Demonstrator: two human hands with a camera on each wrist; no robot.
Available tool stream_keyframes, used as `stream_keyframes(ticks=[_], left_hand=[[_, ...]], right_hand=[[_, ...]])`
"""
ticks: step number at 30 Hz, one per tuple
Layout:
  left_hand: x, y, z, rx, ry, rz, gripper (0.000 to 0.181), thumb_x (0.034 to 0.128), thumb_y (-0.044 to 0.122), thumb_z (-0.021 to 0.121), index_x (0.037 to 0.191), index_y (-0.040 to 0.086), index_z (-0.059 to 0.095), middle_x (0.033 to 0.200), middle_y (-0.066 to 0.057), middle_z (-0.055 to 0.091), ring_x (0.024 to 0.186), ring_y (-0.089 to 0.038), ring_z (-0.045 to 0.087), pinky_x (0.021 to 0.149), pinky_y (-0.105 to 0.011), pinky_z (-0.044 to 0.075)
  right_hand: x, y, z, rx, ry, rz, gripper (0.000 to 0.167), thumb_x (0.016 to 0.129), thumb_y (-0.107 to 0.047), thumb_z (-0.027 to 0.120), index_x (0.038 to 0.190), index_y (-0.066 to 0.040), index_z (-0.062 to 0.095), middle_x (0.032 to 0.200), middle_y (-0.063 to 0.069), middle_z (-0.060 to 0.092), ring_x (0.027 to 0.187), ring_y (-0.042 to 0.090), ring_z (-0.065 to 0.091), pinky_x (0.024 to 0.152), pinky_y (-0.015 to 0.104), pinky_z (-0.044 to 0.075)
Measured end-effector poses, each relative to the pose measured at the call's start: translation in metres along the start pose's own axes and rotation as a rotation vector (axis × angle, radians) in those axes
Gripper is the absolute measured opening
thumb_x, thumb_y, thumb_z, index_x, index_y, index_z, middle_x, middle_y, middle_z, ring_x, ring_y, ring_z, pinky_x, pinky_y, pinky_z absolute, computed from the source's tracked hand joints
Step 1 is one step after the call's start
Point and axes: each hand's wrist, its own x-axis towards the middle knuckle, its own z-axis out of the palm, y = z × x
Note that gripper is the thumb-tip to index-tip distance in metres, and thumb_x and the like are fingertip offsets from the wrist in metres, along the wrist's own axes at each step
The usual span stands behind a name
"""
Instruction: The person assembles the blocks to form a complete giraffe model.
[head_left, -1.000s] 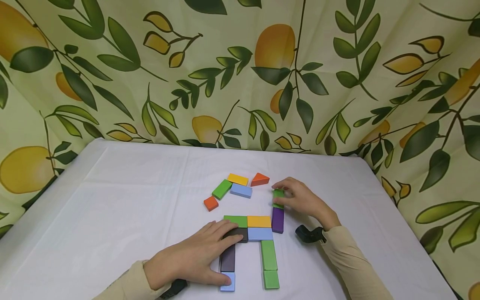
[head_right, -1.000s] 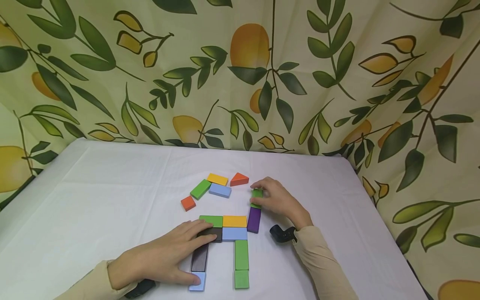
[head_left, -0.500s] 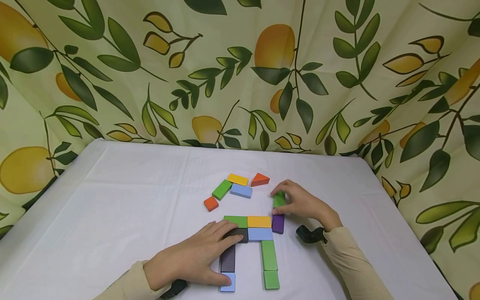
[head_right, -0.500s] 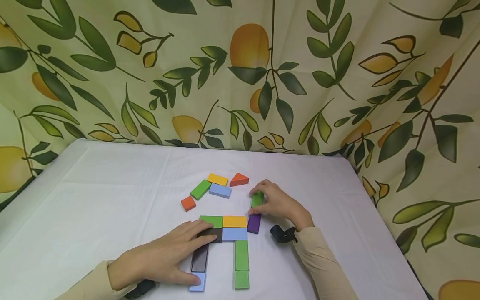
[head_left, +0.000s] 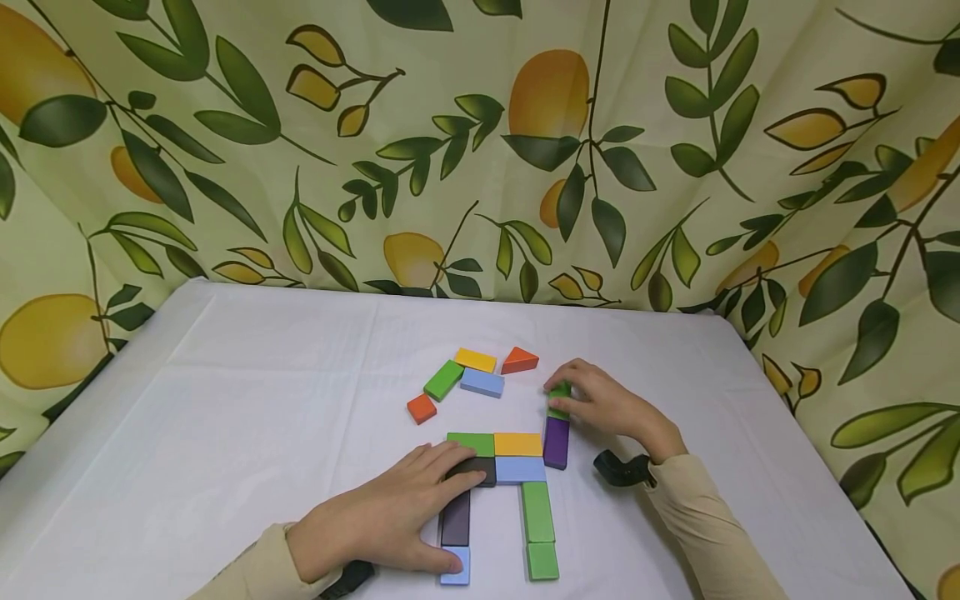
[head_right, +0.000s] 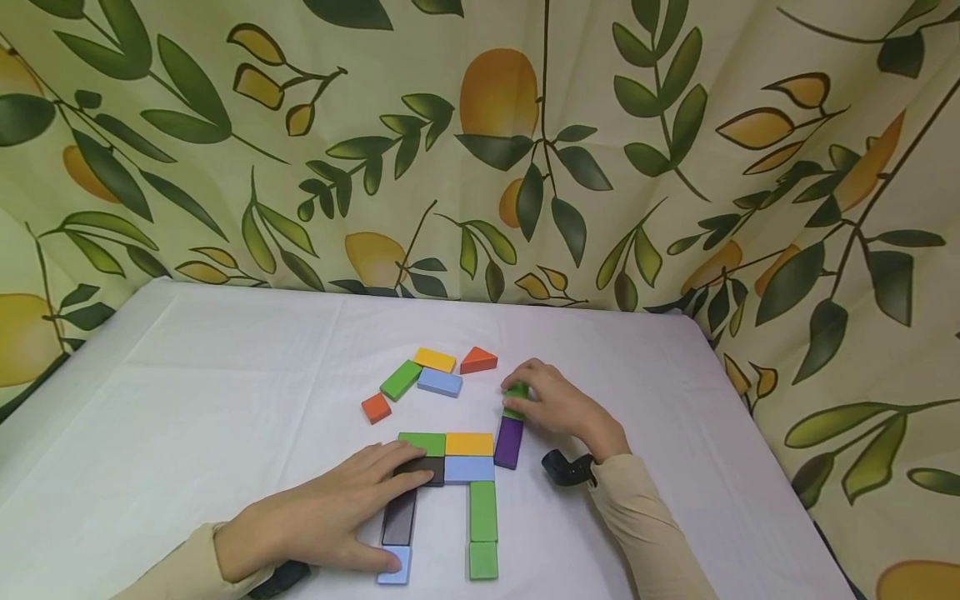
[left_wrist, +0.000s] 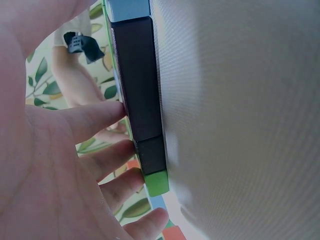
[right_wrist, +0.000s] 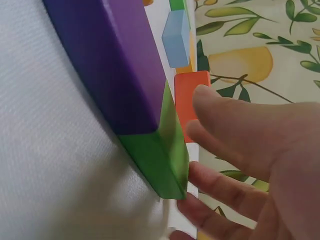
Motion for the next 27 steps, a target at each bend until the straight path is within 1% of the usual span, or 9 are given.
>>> stream_keyframes(ticks=[6,9,13,17,20,24,27], left_hand=[[0.0,-0.001,0.0,0.0,0.0,-0.001,0.083,0.0841,0.061,0.068,0.151,0.022,0.04,0.161,-0.001,0.028,0.151,-0.023,0.023,0.121,-0.054,0.026],[0.0,-0.001,0.0,0.0,0.002,0.0,0.083,0.0841,0.061,0.068,0.152,0.022,0.039,0.161,-0.001,0.028,0.151,-0.023,0.023,0.121,-0.054,0.026],[0.0,-0.001,-0.001,-0.003,0.0,-0.003,0.082,0.0844,0.061,0.068,0.151,0.022,0.039,0.161,-0.001,0.028,0.151,-0.023,0.023,0.121,-0.053,0.026],[0.0,0.0,-0.002,-0.01,-0.008,-0.009,0.082,0.0844,0.061,0.067,0.151,0.022,0.04,0.161,-0.001,0.027,0.151,-0.023,0.023,0.122,-0.054,0.025],[0.0,0.0,-0.002,-0.01,-0.008,-0.008,0.082,0.0844,0.061,0.068,0.151,0.022,0.04,0.161,-0.001,0.028,0.151,-0.023,0.023,0.121,-0.054,0.026],[0.0,-0.001,-0.001,-0.005,-0.002,0.0,0.082,0.0844,0.061,0.068,0.151,0.021,0.04,0.161,-0.002,0.028,0.151,-0.023,0.023,0.121,-0.054,0.027],[0.0,-0.001,-0.001,0.001,0.003,0.008,0.083,0.0844,0.061,0.067,0.151,0.021,0.04,0.16,-0.002,0.029,0.151,-0.024,0.024,0.121,-0.054,0.027]], right_hand=[[0.002,-0.004,0.001,0.032,0.06,0.019,0.033,0.093,-0.022,0.069,0.122,-0.006,0.065,0.127,0.013,0.059,0.12,0.033,0.055,0.105,0.056,0.046],[0.002,-0.008,0.002,0.054,0.079,0.02,0.035,0.093,-0.022,0.069,0.124,-0.007,0.064,0.126,0.011,0.06,0.118,0.033,0.056,0.102,0.054,0.048],[0.006,-0.015,0.004,0.059,0.09,0.01,0.036,0.092,-0.022,0.071,0.125,-0.008,0.064,0.125,0.01,0.063,0.116,0.03,0.059,0.098,0.049,0.052],[0.01,-0.025,0.006,0.048,0.08,-0.016,0.037,0.093,-0.023,0.07,0.126,-0.008,0.063,0.123,0.01,0.064,0.112,0.028,0.06,0.097,0.047,0.054],[0.014,-0.03,0.007,0.039,0.066,-0.043,0.038,0.093,-0.022,0.07,0.128,-0.01,0.063,0.122,0.009,0.065,0.111,0.027,0.061,0.096,0.046,0.053],[0.022,-0.034,0.01,0.037,0.042,-0.07,0.038,0.094,-0.021,0.069,0.13,-0.013,0.063,0.124,0.006,0.065,0.111,0.025,0.061,0.095,0.044,0.053],[0.027,-0.035,0.013,0.04,0.026,-0.081,0.037,0.094,-0.021,0.068,0.129,-0.012,0.063,0.125,0.006,0.065,0.111,0.024,0.061,0.095,0.043,0.052]])
